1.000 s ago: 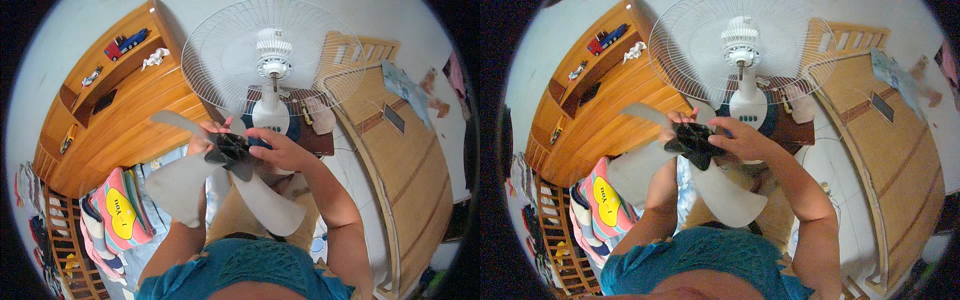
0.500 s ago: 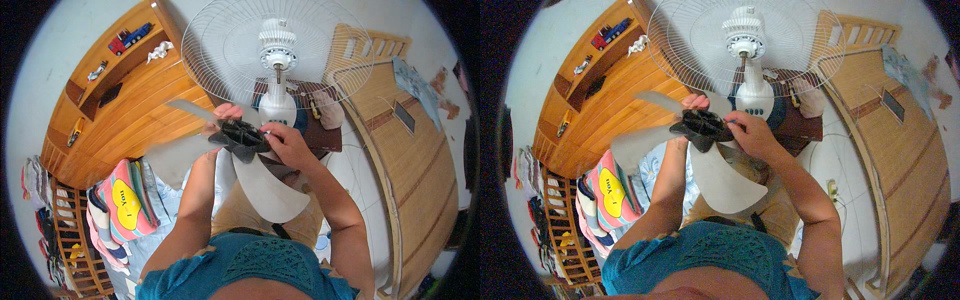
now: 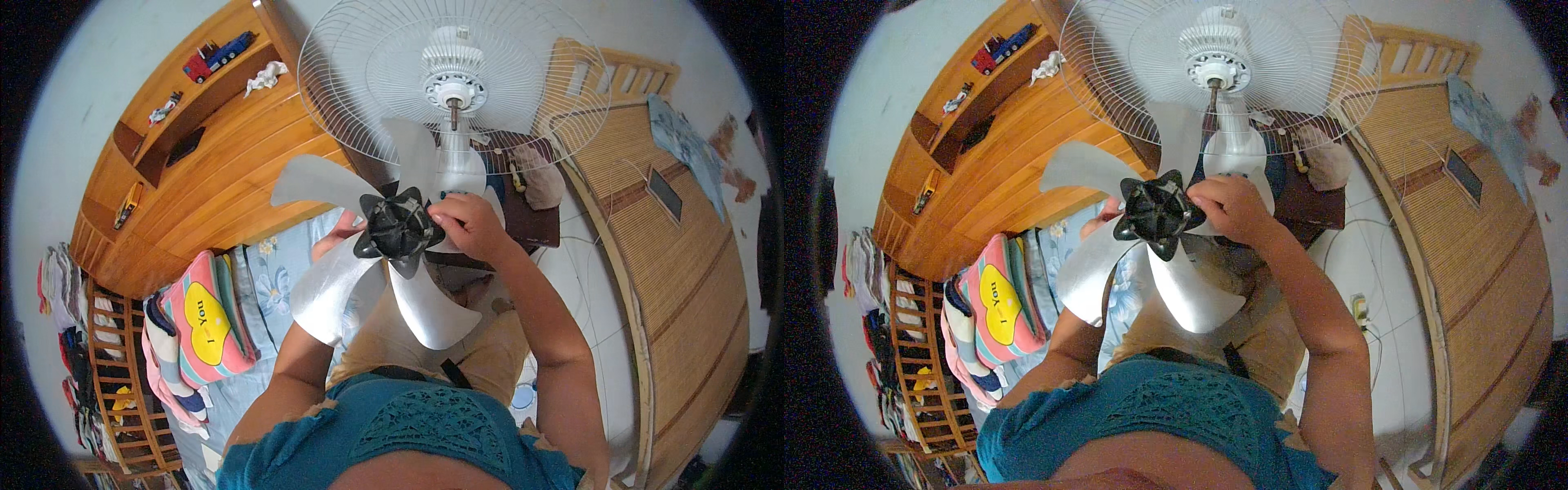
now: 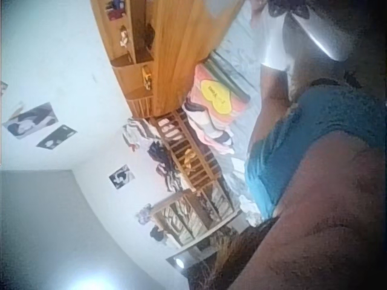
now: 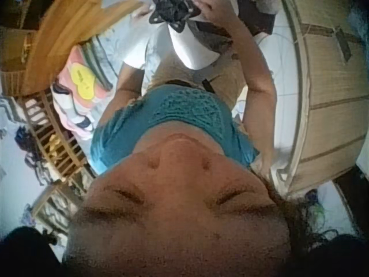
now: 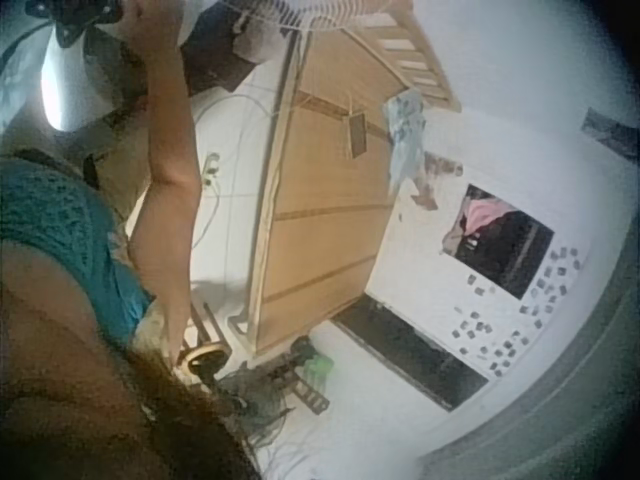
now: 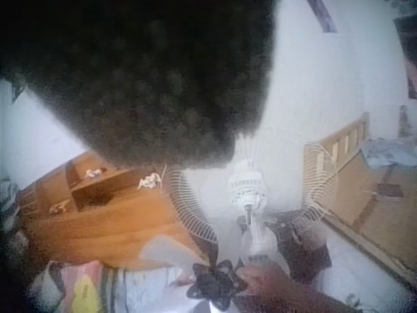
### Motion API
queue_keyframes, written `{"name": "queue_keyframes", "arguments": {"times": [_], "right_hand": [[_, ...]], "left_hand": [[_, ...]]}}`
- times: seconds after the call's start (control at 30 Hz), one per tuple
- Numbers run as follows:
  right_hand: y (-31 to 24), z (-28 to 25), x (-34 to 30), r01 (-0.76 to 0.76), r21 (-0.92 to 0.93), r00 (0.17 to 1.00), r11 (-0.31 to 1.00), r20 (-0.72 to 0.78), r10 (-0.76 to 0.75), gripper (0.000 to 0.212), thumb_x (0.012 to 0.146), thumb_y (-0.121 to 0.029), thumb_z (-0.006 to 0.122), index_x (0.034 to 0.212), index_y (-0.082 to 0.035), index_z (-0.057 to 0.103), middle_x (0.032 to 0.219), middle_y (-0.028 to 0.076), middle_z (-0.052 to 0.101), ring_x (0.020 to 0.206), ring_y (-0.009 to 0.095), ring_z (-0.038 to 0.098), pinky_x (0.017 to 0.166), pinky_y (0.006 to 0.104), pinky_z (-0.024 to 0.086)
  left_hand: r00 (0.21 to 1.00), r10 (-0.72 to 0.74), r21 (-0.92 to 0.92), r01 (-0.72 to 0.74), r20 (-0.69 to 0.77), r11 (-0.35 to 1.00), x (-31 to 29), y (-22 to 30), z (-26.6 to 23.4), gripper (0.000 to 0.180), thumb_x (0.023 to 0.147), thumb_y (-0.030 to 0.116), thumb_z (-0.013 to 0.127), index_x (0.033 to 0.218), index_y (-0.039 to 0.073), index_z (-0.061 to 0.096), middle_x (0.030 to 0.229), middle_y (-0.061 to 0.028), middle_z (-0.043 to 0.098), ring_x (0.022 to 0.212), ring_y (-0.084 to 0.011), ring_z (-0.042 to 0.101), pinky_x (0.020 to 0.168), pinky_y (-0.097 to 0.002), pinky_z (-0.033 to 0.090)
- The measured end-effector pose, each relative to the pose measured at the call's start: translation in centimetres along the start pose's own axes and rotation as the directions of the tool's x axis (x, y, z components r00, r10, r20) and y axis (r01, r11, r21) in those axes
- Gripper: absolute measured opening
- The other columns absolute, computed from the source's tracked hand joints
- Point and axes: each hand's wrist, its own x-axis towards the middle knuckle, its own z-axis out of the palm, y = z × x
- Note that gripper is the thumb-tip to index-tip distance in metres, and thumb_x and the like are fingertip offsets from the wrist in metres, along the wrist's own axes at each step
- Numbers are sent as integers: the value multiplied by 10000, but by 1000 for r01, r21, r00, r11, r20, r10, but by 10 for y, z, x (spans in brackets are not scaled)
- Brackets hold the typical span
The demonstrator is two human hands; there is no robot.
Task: The person wipes the motor housing of an electric fan with a cloth, attaches the rear grille to the motor and secures it with a plastic nut, and then wipes the fan blades with the cloth.
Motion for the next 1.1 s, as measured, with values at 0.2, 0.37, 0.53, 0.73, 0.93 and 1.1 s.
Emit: {"name": "queue_keyframes", "arguments": {"times": [0.2, 0.37, 0.53, 0.73, 0.93, 1.1], "right_hand": [[6, -3, -8, 3, 20, 1000, 1000, -16, -2, 75, 778, -70, 549, 815, -41, 608, 684, 87, 538, 632, 269, 525, 570, 351, 404], [5, -6, -12, 47, -94, 999, 995, -3, -47, 69, 772, -82, 559, 793, -46, 613, 688, 79, 548, 635, 270, 533, 584, 353, 406], [0, -9, -12, 59, -101, 998, 993, 15, -57, 73, 772, -86, 561, 794, -50, 621, 711, 78, 572, 653, 267, 546, 592, 350, 406], [5, 9, -25, -45, 141, 998, 989, 51, 38, 92, 779, -81, 559, 823, -27, 620, 734, 90, 587, 684, 248, 569, 625, 338, 430], [23, 19, -50, -84, 9, 979, 996, -187, 84, 91, 772, -96, 593, 827, -33, 630, 826, 121, 589, 749, 275, 571, 665, 339, 459], [145, -50, -95, -546, -323, 750, 773, -599, 281, 108, 803, -109, 554, 871, -49, 611, 868, 134, 592, 833, 319, 573, 724, 397, 458]], "left_hand": [[976, 105, 42, -99, -191, 994, 13, -18, 36, 591, 889, 296, 458, 1348, -20, 262, 1301, -221, 408, 1196, -300, 430, 1025, -396, 317], [967, 71, 236, -12, -243, 972, 17, -25, 39, 654, 856, 262, 519, 1367, -17, 220, 1320, -195, 395, 1200, -273, 429, 1036, -370, 296], [976, 43, 305, 25, -214, 952, 19, -26, 45, 667, 837, 245, 538, 1364, -21, 228, 1314, -192, 401, 1199, -269, 432, 1033, -366, 302], [948, -20, 230, 98, -317, 968, 11, -38, 41, 655, 856, 365, 494, 1370, 45, 243, 1313, -182, 397, 1183, -308, 441, 997, -416, 362], [952, -75, 21, 85, -296, 996, -12, -37, -8, 476, 911, 298, 427, 1303, 44, 336, 1281, -200, 425, 1146, -347, 468, 962, -490, 391], [920, 3, -1, -3, -391, 1000, -31, -35, -16, 445, 887, 254, 496, 1262, 39, 391, 1260, -244, 426, 1151, -431, 432, 944, -564, 374]]}}
